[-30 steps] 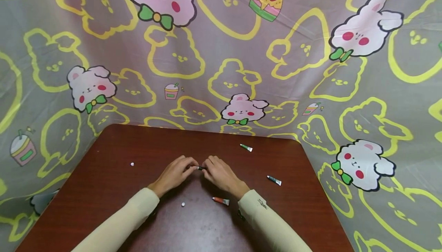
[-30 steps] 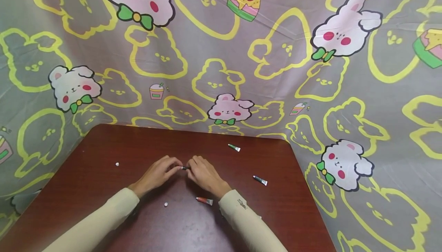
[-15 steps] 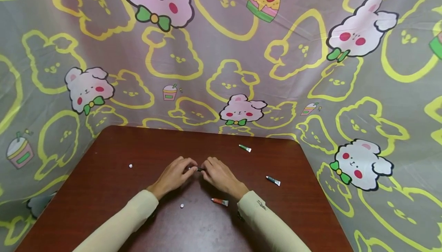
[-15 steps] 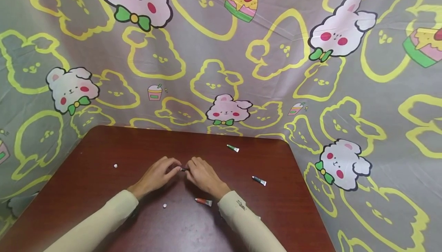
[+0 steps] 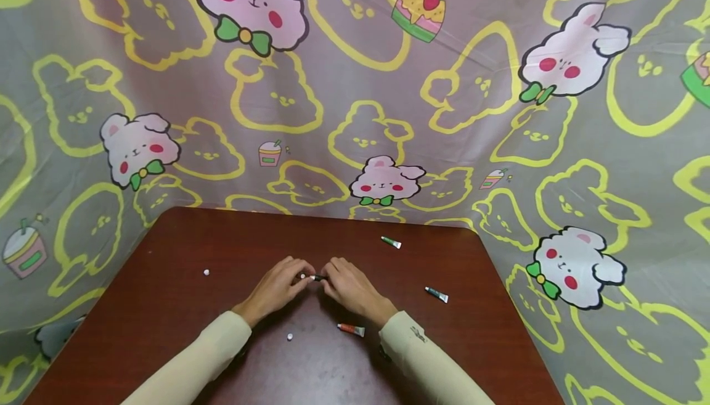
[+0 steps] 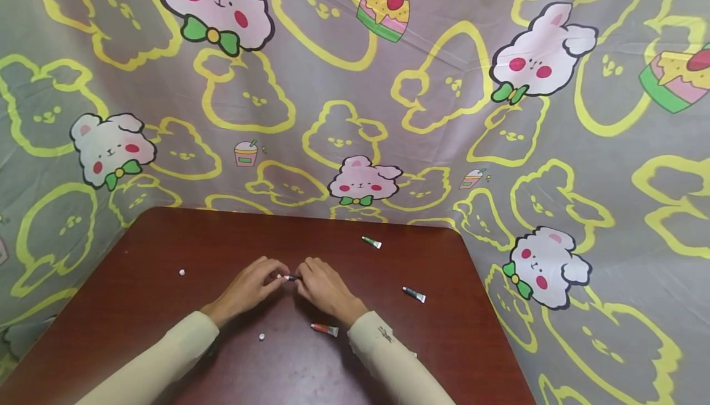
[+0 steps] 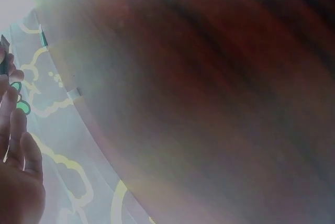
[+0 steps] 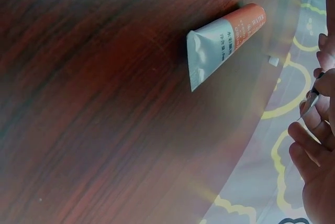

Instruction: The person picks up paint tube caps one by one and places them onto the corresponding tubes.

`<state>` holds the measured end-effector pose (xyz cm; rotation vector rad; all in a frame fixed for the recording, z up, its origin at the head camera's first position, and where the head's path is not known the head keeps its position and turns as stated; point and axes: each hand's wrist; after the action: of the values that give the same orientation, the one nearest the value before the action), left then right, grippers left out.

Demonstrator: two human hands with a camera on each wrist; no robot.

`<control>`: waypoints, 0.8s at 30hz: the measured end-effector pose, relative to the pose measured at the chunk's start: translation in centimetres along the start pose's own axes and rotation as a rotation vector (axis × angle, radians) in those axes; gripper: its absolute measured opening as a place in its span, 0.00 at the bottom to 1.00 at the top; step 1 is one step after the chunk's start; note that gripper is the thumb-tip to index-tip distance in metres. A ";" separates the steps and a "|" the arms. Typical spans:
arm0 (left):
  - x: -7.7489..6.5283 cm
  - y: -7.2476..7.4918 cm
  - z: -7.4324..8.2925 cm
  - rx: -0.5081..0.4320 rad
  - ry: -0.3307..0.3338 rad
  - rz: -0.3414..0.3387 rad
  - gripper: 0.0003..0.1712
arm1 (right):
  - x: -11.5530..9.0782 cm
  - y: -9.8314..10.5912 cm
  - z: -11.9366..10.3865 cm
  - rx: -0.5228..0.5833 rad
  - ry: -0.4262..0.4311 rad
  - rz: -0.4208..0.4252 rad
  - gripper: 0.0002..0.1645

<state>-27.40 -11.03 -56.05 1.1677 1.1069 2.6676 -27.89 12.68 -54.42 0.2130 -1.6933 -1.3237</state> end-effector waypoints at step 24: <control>-0.2 0.2 -0.1 -0.003 -0.045 0.011 0.05 | 0.1 0.0 -0.1 -0.076 0.087 0.080 0.08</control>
<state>-27.32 -11.26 -56.11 1.2300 1.0922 2.6368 -27.90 12.58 -54.39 0.1548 -1.5603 -1.2985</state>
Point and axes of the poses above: each hand's wrist, its own x-axis towards the middle knuckle, its own y-axis out of the back of the hand, z = x × y, and after that the axes turned 11 degrees about z, right-handed
